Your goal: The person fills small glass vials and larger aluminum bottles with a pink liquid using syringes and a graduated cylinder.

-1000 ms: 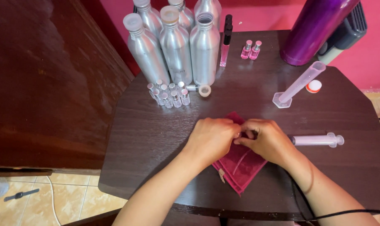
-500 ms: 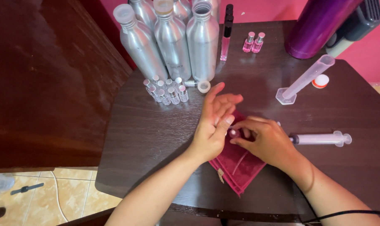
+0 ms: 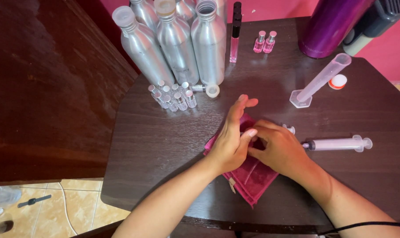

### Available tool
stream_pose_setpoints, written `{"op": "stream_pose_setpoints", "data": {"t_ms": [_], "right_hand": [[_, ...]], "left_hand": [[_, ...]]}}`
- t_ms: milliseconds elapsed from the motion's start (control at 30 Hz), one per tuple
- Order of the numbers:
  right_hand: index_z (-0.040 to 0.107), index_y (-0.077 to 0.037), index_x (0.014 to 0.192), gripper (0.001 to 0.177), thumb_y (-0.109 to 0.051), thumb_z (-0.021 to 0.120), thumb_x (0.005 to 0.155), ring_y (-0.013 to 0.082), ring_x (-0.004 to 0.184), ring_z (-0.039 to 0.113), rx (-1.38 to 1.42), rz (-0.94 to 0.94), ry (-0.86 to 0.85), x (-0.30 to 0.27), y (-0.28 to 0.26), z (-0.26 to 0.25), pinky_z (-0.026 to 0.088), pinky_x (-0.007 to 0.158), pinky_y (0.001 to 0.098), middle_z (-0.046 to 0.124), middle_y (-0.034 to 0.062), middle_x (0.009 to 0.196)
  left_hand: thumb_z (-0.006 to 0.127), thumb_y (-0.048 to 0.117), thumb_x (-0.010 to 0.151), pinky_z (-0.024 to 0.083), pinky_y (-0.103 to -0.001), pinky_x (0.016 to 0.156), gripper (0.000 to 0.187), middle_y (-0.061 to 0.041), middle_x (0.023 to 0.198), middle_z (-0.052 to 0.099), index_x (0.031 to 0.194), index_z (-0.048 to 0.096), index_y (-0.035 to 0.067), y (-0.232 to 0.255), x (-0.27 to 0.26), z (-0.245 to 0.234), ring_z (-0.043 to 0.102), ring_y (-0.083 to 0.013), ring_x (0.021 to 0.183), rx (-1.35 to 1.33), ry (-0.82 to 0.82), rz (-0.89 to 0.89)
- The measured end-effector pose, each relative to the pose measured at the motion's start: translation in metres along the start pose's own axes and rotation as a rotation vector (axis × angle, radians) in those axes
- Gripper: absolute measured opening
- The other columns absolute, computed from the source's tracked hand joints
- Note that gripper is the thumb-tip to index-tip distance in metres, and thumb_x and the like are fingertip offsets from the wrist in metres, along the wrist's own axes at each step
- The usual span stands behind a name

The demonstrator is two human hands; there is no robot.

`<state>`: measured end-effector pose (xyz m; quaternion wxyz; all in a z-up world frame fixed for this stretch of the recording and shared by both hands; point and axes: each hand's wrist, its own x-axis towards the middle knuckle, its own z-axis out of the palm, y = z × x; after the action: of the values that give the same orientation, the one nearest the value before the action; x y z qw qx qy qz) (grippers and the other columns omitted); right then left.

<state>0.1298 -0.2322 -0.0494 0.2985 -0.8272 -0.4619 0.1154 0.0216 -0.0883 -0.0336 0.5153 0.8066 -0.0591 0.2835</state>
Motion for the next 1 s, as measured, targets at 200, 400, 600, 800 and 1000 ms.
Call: {"op": "stream_pose_setpoints", "data": {"t_ms": [200, 400, 600, 800, 1000], "right_hand": [[0.067, -0.014, 0.082, 0.032, -0.037, 0.087, 0.07, 0.0283, 0.071, 0.068, -0.011, -0.005, 0.0, -0.001, -0.015, -0.01, 0.055, 0.063, 0.0429, 0.068, -0.0043, 0.088], [0.065, -0.015, 0.078, 0.034, -0.041, 0.087, 0.07, 0.0281, 0.075, 0.068, -0.037, 0.005, 0.001, -0.005, -0.015, -0.007, 0.057, 0.063, 0.0429, 0.068, -0.0059, 0.089], [0.069, -0.015, 0.082, 0.026, -0.032, 0.086, 0.07, 0.0276, 0.084, 0.071, 0.037, -0.124, 0.103, -0.002, -0.017, -0.01, 0.058, 0.066, 0.0406, 0.07, -0.0033, 0.089], [0.074, -0.013, 0.09, 0.027, -0.028, 0.087, 0.071, 0.0275, 0.087, 0.069, 0.063, -0.235, 0.275, -0.002, -0.015, -0.013, 0.058, 0.066, 0.0409, 0.073, 0.0007, 0.096], [0.074, -0.008, 0.105, 0.035, -0.016, 0.086, 0.073, 0.0334, 0.099, 0.071, 0.137, -0.279, 0.321, -0.003, -0.031, -0.03, 0.06, 0.077, 0.0466, 0.075, 0.0074, 0.111]], "left_hand": [[0.046, 0.011, 0.11, 0.032, -0.049, 0.126, 0.068, -0.017, 0.157, 0.039, 0.165, 0.008, -0.001, -0.004, 0.0, 0.002, 0.032, -0.0339, 0.153, -0.027, 0.012, 0.025], [0.039, 0.006, 0.112, 0.036, -0.051, 0.123, 0.058, -0.019, 0.157, 0.04, 0.163, 0.013, -0.002, -0.001, 0.001, 0.007, 0.033, -0.0366, 0.154, -0.087, 0.008, 0.09], [0.044, 0.014, 0.111, 0.038, -0.053, 0.12, 0.053, -0.016, 0.143, 0.047, 0.157, 0.027, -0.003, -0.011, 0.0, 0.008, 0.042, -0.0387, 0.142, 0.143, 0.059, 0.231], [0.065, 0.042, 0.1, 0.057, -0.039, 0.082, 0.038, 0.0, 0.097, 0.057, 0.131, 0.066, 0.018, -0.003, 0.003, -0.006, 0.06, -0.0226, 0.087, 0.281, 0.191, 0.214], [0.082, 0.043, 0.085, 0.061, -0.028, 0.065, 0.025, 0.003, 0.097, 0.067, 0.103, 0.078, 0.026, 0.013, 0.007, -0.007, 0.067, -0.0145, 0.071, 0.264, 0.255, 0.212]]}}
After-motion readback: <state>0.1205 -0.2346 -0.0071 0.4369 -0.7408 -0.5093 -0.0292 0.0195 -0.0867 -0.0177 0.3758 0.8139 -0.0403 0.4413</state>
